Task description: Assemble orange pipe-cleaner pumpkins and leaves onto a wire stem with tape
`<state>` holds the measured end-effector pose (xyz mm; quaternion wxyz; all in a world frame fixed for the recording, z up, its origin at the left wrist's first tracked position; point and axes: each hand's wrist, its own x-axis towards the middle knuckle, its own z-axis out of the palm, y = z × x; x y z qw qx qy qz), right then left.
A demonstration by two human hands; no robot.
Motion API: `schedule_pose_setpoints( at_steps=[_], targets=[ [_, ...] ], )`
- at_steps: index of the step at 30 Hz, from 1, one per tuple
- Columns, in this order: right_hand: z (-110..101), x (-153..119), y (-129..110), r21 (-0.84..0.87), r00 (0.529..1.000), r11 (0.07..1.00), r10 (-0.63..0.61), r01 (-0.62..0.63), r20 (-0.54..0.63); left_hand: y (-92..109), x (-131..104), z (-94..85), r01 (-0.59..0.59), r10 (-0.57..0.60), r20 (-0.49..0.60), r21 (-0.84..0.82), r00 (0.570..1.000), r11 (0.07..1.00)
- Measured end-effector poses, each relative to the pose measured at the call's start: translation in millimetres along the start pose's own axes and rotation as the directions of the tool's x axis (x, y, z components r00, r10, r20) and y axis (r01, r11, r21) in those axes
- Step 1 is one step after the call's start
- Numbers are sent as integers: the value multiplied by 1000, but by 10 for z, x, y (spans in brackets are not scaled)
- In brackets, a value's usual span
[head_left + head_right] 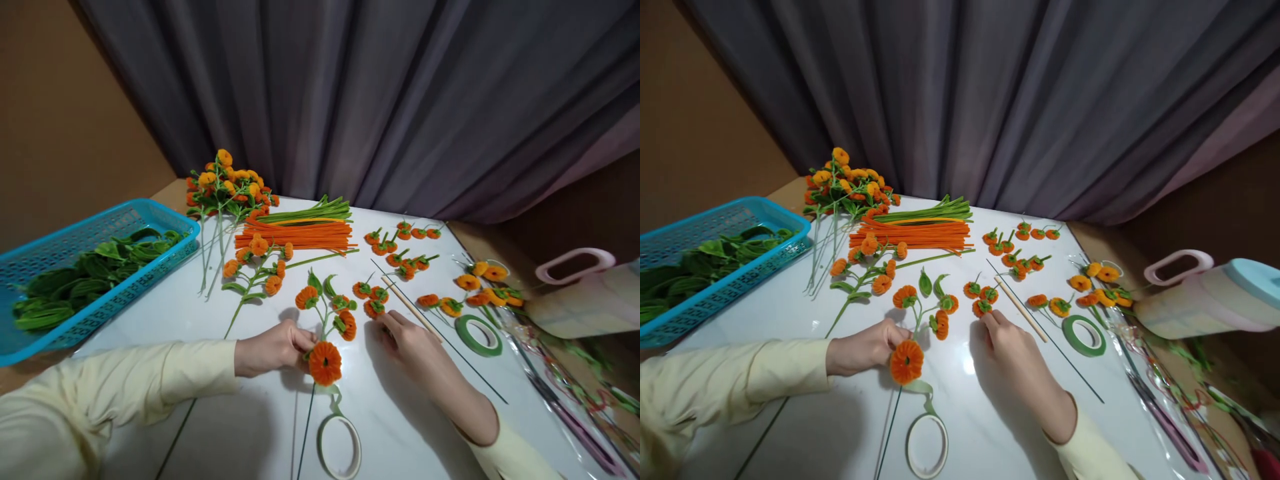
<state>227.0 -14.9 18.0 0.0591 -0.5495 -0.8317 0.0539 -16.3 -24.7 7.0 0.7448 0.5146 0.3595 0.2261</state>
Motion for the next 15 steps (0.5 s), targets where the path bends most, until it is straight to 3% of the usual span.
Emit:
schedule_pose_setpoints(
  at_steps=[4, 7, 11, 15],
  targets=[
    [-52, -19, 33, 299, 979, 935, -155, 189, -136, -4, 1, -2, 7, -7, 2, -19, 1000, 1000],
    [-44, -33, -28, 400, 946, 871, -191, 287, -262, 1, 9, -2, 11, -11, 3, -37, 1000, 999],
    [16, -53, -144, 485, 918, 815, -137, 318, -373, 0, 10, -5, 5, -5, -9, -28, 1000, 1000],
    [66, -62, -212, 567, 930, 779, -53, 267, -365, 1, 0, -7, -19, 19, -6, -11, 1000, 1000]
  ],
)
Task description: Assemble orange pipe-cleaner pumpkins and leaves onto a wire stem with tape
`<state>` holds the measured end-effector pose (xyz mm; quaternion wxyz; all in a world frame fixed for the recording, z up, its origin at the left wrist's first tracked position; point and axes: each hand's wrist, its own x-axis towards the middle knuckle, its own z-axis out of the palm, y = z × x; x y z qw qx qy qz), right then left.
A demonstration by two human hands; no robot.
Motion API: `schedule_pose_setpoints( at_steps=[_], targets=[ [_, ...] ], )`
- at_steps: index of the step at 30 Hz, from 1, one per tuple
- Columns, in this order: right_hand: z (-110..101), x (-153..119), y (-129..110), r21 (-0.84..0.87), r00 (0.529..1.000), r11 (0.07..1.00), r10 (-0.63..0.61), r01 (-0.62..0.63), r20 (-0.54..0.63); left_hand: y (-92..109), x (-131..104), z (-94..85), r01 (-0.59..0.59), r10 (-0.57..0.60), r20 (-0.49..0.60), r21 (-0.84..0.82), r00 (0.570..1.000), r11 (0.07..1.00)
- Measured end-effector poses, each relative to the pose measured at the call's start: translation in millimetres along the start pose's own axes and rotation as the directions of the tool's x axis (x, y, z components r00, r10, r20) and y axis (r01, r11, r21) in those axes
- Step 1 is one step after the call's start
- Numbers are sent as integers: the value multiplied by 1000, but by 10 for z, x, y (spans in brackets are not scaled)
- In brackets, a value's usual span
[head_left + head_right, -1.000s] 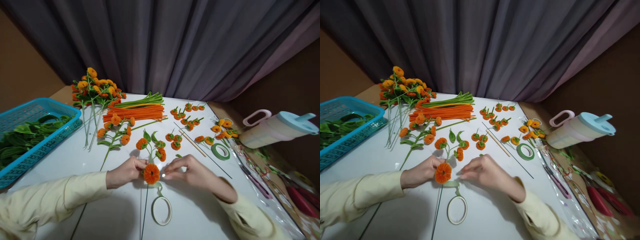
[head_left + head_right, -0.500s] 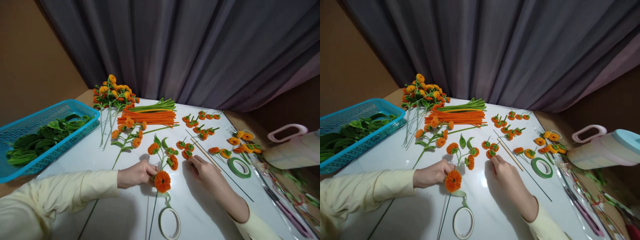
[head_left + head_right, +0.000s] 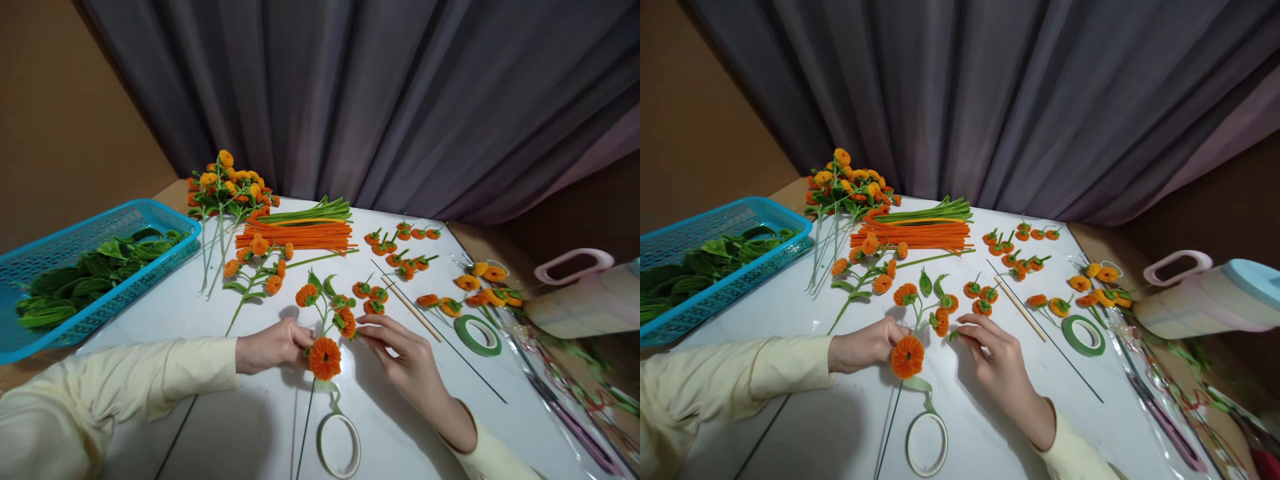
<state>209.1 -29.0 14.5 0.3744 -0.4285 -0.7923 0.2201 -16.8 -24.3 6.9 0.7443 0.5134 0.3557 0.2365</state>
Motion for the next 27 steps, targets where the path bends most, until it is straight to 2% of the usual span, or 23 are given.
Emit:
schedule_pose_setpoints(
  at_steps=[7, 14, 20, 24, 27],
  targets=[
    [98, -11, -162, 226, 997, 971, 72, -78, 35, 12, 0, -9, -13, 13, 4, 30, 1000, 999],
    [230, -103, -250, 340, 990, 930, 125, -138, 61, -33, -11, -13, 60, -60, 13, 0, 998, 998],
    [272, -141, -282, 507, 978, 837, 185, -207, 95, -27, -10, -10, 87, -84, 58, -44, 995, 995],
    [329, -161, -323, 569, 979, 802, 203, -184, 31, -34, -6, -1, 91, -87, 63, -68, 994, 994],
    [379, -183, -323, 566, 987, 819, 152, -95, -53, -38, -1, 4, 100, -94, 73, -89, 993, 991]
  ],
)
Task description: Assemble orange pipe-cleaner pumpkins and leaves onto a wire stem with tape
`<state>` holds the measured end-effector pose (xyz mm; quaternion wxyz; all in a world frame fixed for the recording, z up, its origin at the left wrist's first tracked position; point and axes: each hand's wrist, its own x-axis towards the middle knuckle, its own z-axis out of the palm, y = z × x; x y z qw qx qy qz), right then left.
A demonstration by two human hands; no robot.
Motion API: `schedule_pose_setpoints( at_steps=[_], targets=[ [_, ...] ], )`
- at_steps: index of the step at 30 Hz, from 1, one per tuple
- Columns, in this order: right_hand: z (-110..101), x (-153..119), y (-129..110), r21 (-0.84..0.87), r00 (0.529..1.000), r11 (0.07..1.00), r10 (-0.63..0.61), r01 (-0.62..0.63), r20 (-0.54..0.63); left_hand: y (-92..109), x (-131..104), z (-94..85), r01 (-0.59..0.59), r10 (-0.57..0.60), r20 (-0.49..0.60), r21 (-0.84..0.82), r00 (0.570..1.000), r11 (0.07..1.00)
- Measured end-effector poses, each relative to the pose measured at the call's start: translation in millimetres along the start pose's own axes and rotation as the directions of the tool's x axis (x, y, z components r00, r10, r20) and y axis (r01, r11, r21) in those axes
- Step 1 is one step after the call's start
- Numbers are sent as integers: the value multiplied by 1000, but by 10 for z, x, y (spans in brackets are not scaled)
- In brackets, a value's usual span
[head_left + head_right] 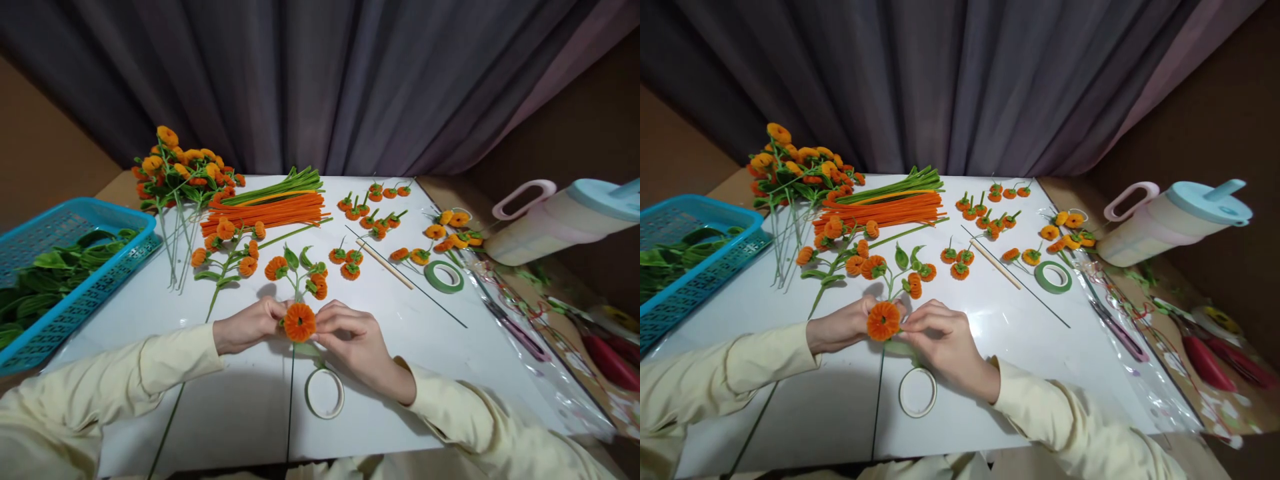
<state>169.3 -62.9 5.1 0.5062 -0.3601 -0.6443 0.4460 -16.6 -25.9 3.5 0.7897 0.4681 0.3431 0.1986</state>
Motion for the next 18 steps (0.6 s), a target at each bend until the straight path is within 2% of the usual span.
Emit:
schedule_pose_setpoints(
  at_steps=[4, 10, 18],
  targets=[
    [16, -20, 27, -40, 995, 994, -102, 102, -14, 19, 5, 10, 15, -14, 12, -25, 1000, 1000],
    [14, -42, 8, -99, 991, 986, -134, 136, 25, 18, 4, 10, 61, -61, -4, -16, 998, 998],
    [11, -43, -9, -86, 991, 988, -122, 126, 48, -10, 1, -4, 45, -45, -7, -16, 999, 999]
  ],
)
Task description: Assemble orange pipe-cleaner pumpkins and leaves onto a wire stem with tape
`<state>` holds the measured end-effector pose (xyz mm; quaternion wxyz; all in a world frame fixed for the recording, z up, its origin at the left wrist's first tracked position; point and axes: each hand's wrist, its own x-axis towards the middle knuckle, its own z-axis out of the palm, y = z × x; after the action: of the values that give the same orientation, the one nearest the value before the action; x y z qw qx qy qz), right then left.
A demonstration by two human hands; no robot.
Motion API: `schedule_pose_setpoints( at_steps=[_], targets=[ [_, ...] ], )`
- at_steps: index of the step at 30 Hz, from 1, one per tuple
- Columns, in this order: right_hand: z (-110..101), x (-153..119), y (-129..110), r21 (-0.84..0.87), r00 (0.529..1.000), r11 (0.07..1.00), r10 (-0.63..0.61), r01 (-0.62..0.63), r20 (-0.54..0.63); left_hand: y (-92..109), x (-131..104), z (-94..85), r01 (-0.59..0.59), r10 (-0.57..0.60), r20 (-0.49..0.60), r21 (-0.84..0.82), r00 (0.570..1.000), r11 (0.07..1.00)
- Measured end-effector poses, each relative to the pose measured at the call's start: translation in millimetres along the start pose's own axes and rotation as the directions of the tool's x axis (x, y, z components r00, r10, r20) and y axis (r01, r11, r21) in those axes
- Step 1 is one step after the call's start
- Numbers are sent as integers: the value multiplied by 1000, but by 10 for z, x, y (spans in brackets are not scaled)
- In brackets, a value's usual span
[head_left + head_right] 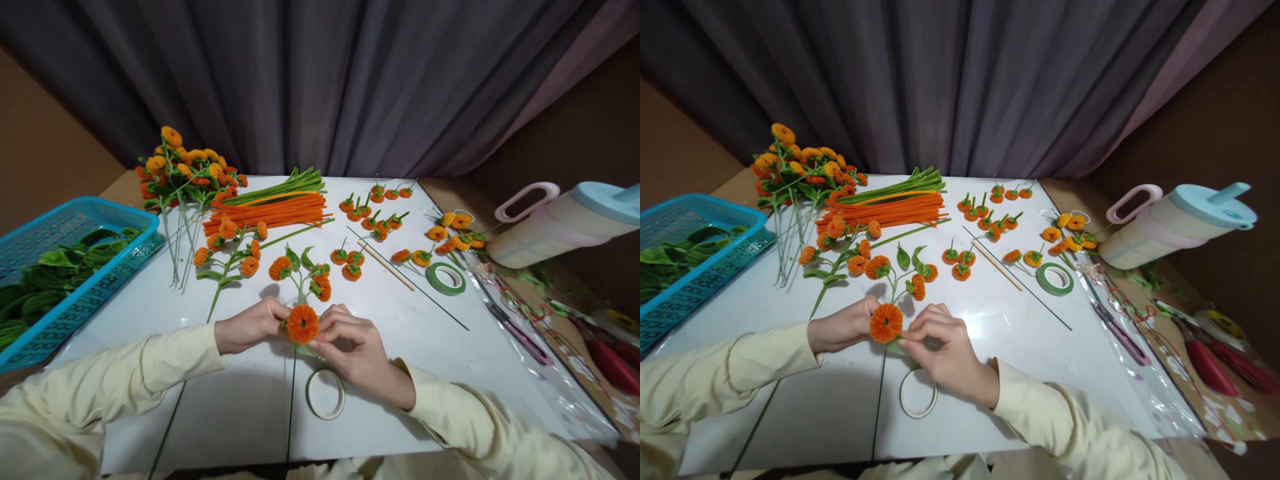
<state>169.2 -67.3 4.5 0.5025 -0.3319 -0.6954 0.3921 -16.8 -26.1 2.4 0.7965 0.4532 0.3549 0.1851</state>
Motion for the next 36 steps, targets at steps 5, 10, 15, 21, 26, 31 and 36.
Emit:
schedule_pose_setpoints(
  at_steps=[5, 10, 15, 21, 26, 31, 36],
  targets=[
    [7, 9, 8, 53, 999, 998, 34, -35, 31, 8, 0, 16, -5, 5, -14, -11, 1000, 1000],
    [-16, -4, 8, 96, 993, 991, 85, -93, 80, -20, -2, 15, -29, 30, -22, 16, 999, 999],
    [-99, 37, -14, 253, 921, 908, 258, -334, 291, -38, -7, -2, -51, 51, -30, 19, 998, 999],
    [-28, 14, 44, 272, 825, 806, 405, -526, 395, -25, -18, 7, -57, 58, -35, 28, 998, 998],
    [28, 13, 22, 260, 724, 704, 506, -661, 470, -31, -38, 13, -59, 61, -49, 38, 997, 998],
    [-37, 52, -18, 252, 673, 666, 504, -702, 542, -29, -45, 22, -51, 57, -83, 67, 995, 996],
    [-76, 53, -28, 257, 664, 656, 501, -710, 555, -15, -57, 34, -82, 90, -86, 95, 992, 992]
  ],
)
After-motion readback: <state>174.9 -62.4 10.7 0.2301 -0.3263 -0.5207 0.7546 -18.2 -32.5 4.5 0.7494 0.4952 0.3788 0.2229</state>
